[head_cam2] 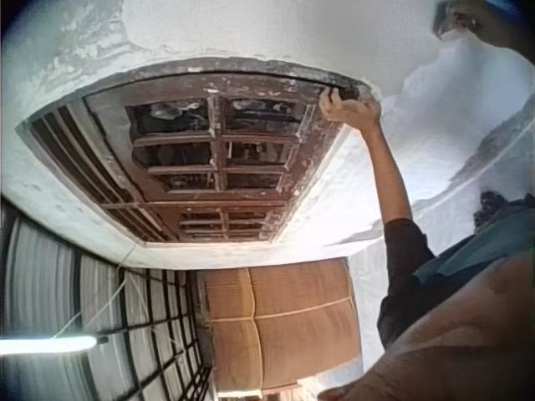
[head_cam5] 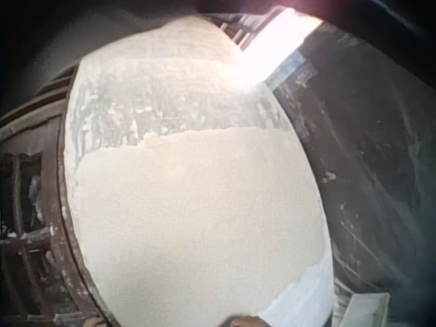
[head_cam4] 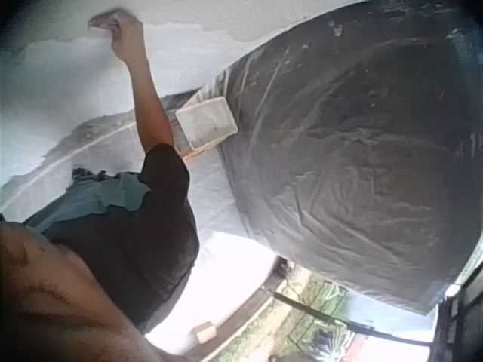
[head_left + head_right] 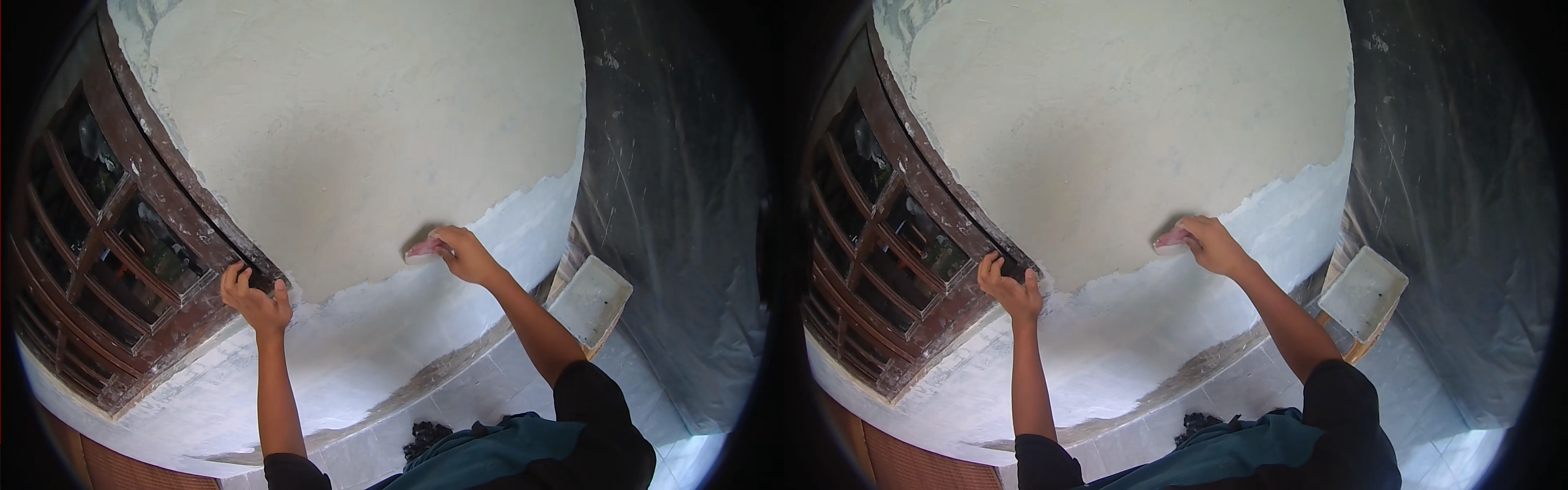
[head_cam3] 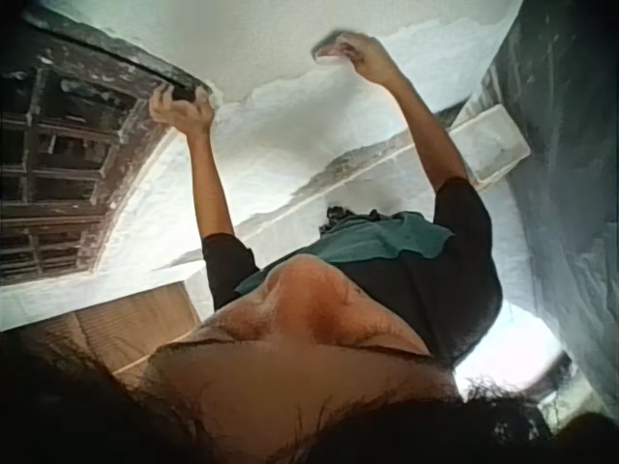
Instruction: The person applies wall putty to a wall surface near a window frame using a putty knife, scooping the putty from a putty tray.
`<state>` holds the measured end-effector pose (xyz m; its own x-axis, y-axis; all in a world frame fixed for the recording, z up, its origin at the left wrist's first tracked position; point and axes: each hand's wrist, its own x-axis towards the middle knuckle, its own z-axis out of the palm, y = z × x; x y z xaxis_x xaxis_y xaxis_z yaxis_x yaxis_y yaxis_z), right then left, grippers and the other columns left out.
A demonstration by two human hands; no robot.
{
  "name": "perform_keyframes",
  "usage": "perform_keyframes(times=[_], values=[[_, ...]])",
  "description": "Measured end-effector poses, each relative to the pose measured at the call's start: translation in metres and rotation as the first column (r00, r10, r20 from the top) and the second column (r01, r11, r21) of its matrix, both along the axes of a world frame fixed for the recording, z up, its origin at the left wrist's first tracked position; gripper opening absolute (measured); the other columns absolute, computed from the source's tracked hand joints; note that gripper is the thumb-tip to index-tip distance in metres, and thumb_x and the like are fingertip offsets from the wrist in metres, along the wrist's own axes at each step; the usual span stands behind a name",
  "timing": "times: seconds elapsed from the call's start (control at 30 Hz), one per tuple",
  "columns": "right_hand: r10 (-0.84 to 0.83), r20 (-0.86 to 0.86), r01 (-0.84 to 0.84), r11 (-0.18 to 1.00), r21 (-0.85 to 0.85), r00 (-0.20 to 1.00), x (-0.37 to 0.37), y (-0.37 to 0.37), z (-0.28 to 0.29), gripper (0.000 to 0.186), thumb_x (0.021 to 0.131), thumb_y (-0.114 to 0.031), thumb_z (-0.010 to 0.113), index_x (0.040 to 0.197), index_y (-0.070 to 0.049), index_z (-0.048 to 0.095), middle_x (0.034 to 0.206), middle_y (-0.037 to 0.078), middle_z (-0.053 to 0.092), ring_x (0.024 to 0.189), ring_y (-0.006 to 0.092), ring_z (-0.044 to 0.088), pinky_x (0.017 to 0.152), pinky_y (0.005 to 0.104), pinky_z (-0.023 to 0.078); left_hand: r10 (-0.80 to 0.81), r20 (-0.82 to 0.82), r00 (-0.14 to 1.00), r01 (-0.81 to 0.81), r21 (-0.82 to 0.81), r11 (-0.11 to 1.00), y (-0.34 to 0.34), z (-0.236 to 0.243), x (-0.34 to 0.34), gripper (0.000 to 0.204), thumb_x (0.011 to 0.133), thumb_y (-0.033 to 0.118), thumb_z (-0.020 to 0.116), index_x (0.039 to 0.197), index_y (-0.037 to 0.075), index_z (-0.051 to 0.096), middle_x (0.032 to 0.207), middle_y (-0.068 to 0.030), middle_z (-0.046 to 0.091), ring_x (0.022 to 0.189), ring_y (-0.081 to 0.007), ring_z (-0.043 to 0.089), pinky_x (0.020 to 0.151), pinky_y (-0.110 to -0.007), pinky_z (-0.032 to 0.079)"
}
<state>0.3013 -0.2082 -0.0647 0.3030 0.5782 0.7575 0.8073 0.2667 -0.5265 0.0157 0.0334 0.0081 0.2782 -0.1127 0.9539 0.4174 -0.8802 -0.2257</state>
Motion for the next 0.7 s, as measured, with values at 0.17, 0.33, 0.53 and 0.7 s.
perform_keyframes(times=[0.17,0.33,0.53,0.7], values=[[-0.089,-0.163,0.118,0.977,0.180,0.983,0.008,-0.008,0.004,0.027,0.077,0.014,0.057,0.101,0.001,0.055,0.089,0.014,0.063,0.084,0.0254,0.065,0.072,0.0308,0.050,0.033,-0.036,0.999,-0.032,0.018,0.999,-0.004,0.001,0.000,0.052,0.088,0.040,0.053,0.121,0.004,0.037,0.123,-0.0186,0.043,0.118,-0.0357,0.036,0.098,-0.050,0.024],[-0.003,-0.115,0.007,0.999,0.033,0.993,-0.002,0.002,-0.011,0.025,0.078,0.011,0.058,0.101,0.001,0.055,0.092,0.015,0.063,0.082,0.0259,0.064,0.074,0.0303,0.050,0.041,-0.062,0.997,-0.039,0.035,0.999,-0.006,0.002,0.002,0.050,0.088,0.040,0.052,0.119,0.004,0.039,0.122,-0.0191,0.044,0.117,-0.0371,0.037,0.098,-0.052,0.025],[0.007,-0.396,0.079,0.977,0.200,0.918,0.003,0.005,-0.014,0.025,0.080,0.011,0.056,0.102,0.001,0.056,0.089,0.015,0.064,0.083,0.0241,0.065,0.073,0.0298,0.051,0.063,-0.052,0.997,-0.063,-0.003,0.998,-0.002,0.003,0.002,0.048,0.086,0.039,0.055,0.118,0.004,0.042,0.122,-0.0195,0.042,0.117,-0.0382,0.036,0.099,-0.054,0.025],[-0.056,-0.198,0.075,0.993,0.089,0.979,0.006,0.013,-0.012,0.023,0.081,0.012,0.055,0.102,0.001,0.055,0.089,0.014,0.064,0.082,0.0220,0.064,0.073,0.0297,0.051,0.124,-0.124,0.985,-0.124,0.009,0.992,-0.005,0.003,0.004,0.049,0.085,0.038,0.057,0.119,0.005,0.042,0.125,-0.0180,0.039,0.120,-0.0377,0.033,0.100,-0.054,0.022]])
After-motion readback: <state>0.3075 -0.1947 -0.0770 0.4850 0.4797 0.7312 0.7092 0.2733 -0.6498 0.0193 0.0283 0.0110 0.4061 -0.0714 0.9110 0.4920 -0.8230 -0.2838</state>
